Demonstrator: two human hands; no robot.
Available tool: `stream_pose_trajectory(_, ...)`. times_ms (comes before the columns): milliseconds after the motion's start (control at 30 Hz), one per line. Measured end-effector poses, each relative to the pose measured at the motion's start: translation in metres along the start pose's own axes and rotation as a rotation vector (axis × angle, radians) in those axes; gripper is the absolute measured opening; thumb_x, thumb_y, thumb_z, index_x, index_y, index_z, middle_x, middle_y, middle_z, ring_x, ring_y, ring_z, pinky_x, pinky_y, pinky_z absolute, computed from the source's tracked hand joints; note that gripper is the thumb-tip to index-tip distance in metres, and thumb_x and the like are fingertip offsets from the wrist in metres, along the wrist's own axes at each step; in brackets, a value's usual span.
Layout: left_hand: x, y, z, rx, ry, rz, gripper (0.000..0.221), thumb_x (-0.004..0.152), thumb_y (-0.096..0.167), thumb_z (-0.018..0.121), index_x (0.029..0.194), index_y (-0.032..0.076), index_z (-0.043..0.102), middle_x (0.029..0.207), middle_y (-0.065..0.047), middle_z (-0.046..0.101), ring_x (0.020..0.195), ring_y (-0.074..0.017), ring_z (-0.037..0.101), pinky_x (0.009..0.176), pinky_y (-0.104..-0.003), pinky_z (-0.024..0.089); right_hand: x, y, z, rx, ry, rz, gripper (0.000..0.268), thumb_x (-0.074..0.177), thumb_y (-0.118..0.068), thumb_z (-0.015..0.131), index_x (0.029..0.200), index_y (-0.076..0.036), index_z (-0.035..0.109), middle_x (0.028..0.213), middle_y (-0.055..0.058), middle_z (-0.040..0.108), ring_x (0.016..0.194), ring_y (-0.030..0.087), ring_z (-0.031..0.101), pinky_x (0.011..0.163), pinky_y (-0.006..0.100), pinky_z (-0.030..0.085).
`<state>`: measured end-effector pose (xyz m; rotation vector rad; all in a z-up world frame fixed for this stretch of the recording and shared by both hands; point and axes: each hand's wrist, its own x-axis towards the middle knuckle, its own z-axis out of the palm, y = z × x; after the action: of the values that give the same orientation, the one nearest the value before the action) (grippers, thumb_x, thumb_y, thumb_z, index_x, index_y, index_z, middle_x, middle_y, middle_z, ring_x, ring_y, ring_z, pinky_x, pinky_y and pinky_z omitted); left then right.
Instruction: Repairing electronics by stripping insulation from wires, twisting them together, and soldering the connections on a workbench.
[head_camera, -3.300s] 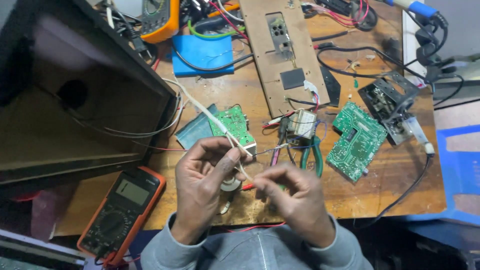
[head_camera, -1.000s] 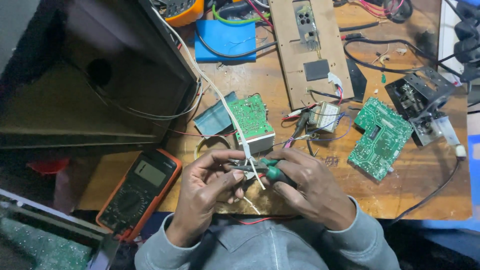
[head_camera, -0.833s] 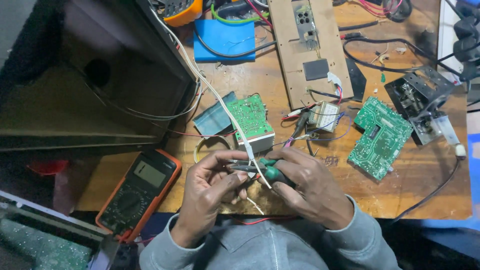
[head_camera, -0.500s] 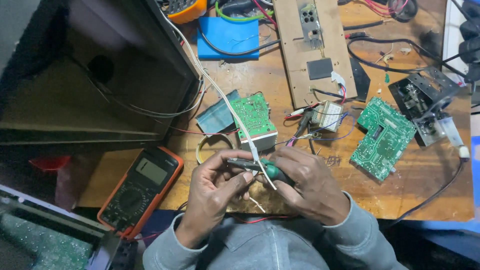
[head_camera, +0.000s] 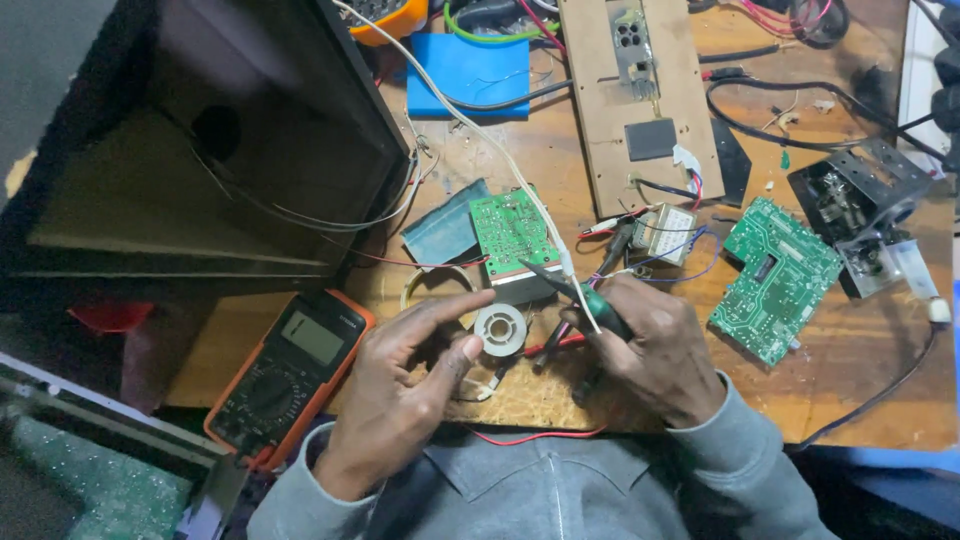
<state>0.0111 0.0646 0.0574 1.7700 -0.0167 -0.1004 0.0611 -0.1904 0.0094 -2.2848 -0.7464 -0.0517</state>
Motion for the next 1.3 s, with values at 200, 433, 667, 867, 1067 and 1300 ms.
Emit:
stream_pose_trajectory(200, 0.005, 0.007, 0.018, -0.541, 0.065, -0.104, 0.032, 0.097, 0.012, 0.063, 0.123, -0.005, 0.067, 0.076, -0.018, 0.072, 0.065, -0.0178, 0.071, 0.063, -0.025, 0.061, -0.004, -0.039, -0.013, 0.517, -0.021, 0.185, 0.028, 0.096, -0.023, 0.064, 0.113, -0.005, 0.076, 0.131, 0.015, 0.071, 0.123, 0.028, 0.068, 0.107, 0.042, 0.053)
stream_pose_trajectory(433, 0.002, 0.000, 0.034, -0.691, 0.042, -0.064, 0.024, 0.095, 0.009, 0.066, 0.115, -0.004, 0.061, 0.086, -0.019, 0.069, 0.070, -0.0261, 0.076, 0.069, -0.031, 0.064, -0.014, -0.052, 0.013, 0.672, 0.219, 0.238, 0.010, 0.089, -0.015, 0.075, 0.093, -0.007, 0.080, 0.099, 0.013, 0.076, 0.093, 0.023, 0.074, 0.088, 0.036, 0.058)
stream_pose_trajectory(667, -0.003, 0.000, 0.046, -0.792, 0.089, -0.109, 0.028, 0.092, 0.004, 0.070, 0.117, -0.009, 0.066, 0.082, -0.021, 0.073, 0.080, -0.0282, 0.078, 0.076, -0.037, 0.067, -0.020, -0.049, 0.012, 0.671, 0.244, 0.409, 0.017, 0.092, -0.023, 0.071, 0.085, -0.008, 0.073, 0.099, 0.011, 0.072, 0.095, 0.021, 0.068, 0.089, 0.035, 0.054)
stream_pose_trajectory(867, -0.003, 0.010, 0.047, -0.153, 0.070, 0.100, 0.011, 0.085, 0.015, 0.081, 0.083, 0.010, 0.072, 0.084, -0.002, 0.066, 0.073, -0.0106, 0.061, 0.060, -0.022, 0.050, -0.019, -0.046, 0.010, 0.670, 0.286, 0.403, 0.017, 0.093, -0.019, 0.070, 0.081, -0.007, 0.073, 0.099, 0.012, 0.072, 0.096, 0.023, 0.070, 0.088, 0.035, 0.056)
stream_pose_trajectory(1067, -0.005, 0.007, 0.058, -0.335, 0.130, -0.032, 0.010, 0.087, 0.012, 0.079, 0.085, 0.005, 0.073, 0.079, -0.007, 0.076, 0.072, -0.0123, 0.070, 0.066, -0.025, 0.057, -0.017, -0.061, 0.001, 0.518, 0.346, 0.351, 0.024, 0.098, -0.024, 0.064, 0.091, -0.004, 0.075, 0.104, 0.012, 0.070, 0.102, 0.024, 0.069, 0.093, 0.036, 0.055)
stream_pose_trajectory(1300, 0.001, 0.007, 0.052, -0.784, 0.203, -0.175, 0.011, 0.088, 0.005, 0.075, 0.085, -0.001, 0.067, 0.079, -0.020, 0.076, 0.071, -0.0222, 0.073, 0.064, -0.027, 0.059, -0.041, -0.060, -0.005, 0.045, 0.233, 0.221, 0.015, 0.095, -0.011, 0.059, 0.090, -0.001, 0.069, 0.113, 0.018, 0.069, 0.096, 0.030, 0.068, 0.084, 0.040, 0.055)
